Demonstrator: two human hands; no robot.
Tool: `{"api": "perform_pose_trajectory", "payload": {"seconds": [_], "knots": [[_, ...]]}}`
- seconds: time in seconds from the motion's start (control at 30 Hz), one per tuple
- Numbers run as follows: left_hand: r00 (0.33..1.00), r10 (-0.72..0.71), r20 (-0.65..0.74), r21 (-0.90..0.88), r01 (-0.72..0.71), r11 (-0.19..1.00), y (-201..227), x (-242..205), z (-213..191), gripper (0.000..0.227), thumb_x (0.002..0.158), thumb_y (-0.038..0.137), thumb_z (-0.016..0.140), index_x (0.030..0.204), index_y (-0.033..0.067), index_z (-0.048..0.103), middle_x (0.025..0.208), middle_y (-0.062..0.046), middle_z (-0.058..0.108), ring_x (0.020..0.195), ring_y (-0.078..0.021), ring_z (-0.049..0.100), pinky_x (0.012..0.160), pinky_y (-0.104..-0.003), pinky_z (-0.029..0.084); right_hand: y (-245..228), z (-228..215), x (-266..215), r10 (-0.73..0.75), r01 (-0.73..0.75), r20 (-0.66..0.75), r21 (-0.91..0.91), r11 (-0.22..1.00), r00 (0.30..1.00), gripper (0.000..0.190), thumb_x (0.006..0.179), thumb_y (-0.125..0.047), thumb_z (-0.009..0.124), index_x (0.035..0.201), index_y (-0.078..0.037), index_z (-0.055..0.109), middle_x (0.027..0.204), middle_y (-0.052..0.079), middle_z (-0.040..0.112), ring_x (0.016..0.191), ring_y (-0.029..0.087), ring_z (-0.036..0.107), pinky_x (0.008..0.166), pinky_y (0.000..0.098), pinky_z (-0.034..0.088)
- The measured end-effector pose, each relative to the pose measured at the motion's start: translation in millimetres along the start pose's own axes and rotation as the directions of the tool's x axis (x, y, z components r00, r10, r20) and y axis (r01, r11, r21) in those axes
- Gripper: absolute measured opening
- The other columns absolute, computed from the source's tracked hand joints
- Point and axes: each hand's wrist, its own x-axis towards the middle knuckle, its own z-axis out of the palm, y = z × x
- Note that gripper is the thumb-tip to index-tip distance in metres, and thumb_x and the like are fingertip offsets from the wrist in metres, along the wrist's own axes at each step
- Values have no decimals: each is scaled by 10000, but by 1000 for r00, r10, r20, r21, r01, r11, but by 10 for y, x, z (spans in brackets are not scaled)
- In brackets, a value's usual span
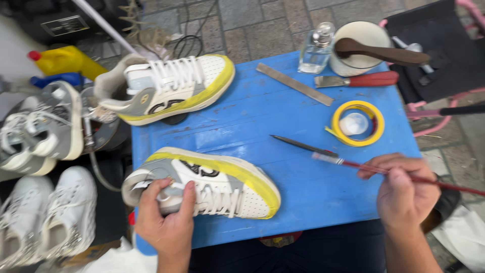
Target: The person paints the midsole of a white and grey sneaker with yellow paint using a small brush. They repeatedly dip the brush into a small container of paint and apply it to the shoe's side and heel areas.
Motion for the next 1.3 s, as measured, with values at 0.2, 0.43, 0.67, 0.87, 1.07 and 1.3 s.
{"api": "perform_pose_trajectory", "payload": {"seconds": [0.2, 0.43, 0.67, 0.87, 1.07, 1.3], "knots": [[999, 25, -20, 44, -24, 999, -9, -9, 37, 444, 804, 138, 952, 1136, 32, 678, 1014, -152, 715, 944, -260, 729, 882, -327, 562, -147, -264, 424, -54, 9, -88, -445, 895, 995, 114, 1160, -57, 552, 1099, 36, 574, 966, 169, 676, 808, 205, 683, 818, 339, 590], [994, -8, 109, 97, -3, 995, -138, -22, 21, 457, 833, 168, 940, 1166, 8, 671, 1043, -188, 714, 981, -278, 745, 862, -346, 588, 1, -153, 726, 25, 43, 70, -824, 565, 997, 93, 998, -49, 642, 995, 43, 656, 812, 134, 678, 727, 186, 663, 664, 304, 515], [996, 27, 82, 51, -32, 998, -133, 33, 47, 480, 793, 166, 943, 1151, 20, 660, 1011, -178, 711, 911, -263, 739, 798, -349, 575, 249, -267, 711, 120, -178, -202, -301, 937, 972, 148, 1112, -90, 515, 1019, 14, 563, 848, 126, 669, 729, 173, 657, 672, 276, 537], [1000, 4, -10, 73, -3, 997, 65, 43, 69, 442, 781, 176, 934, 1121, 53, 679, 1013, -121, 717, 907, -253, 713, 816, -344, 549, 220, -387, 558, 150, -147, -316, 34, 989, 937, 112, 1141, -83, 475, 1064, -8, 507, 884, 172, 647, 752, 235, 654, 672, 350, 545], [1000, 2, 5, 61, -2, 998, 126, 94, 25, 413, 788, 176, 911, 1102, 49, 674, 1010, -92, 717, 877, -238, 696, 799, -335, 542, 217, 107, -45, 256, -207, -126, 310, 928, 958, 159, 1137, -76, 445, 1055, 35, 525, 939, 238, 643, 801, 289, 665, 763, 446, 565], [1000, 6, 21, 57, -7, 998, 152, 114, 31, 411, 795, 159, 904, 1107, 34, 667, 1013, -94, 719, 889, -225, 709, 787, -325, 549, 350, 563, -503, 303, -292, 9, 301, 908, 953, 157, 1065, -24, 430, 1117, 66, 547, 1080, 262, 642, 902, 330, 696, 823, 479, 591]]}}
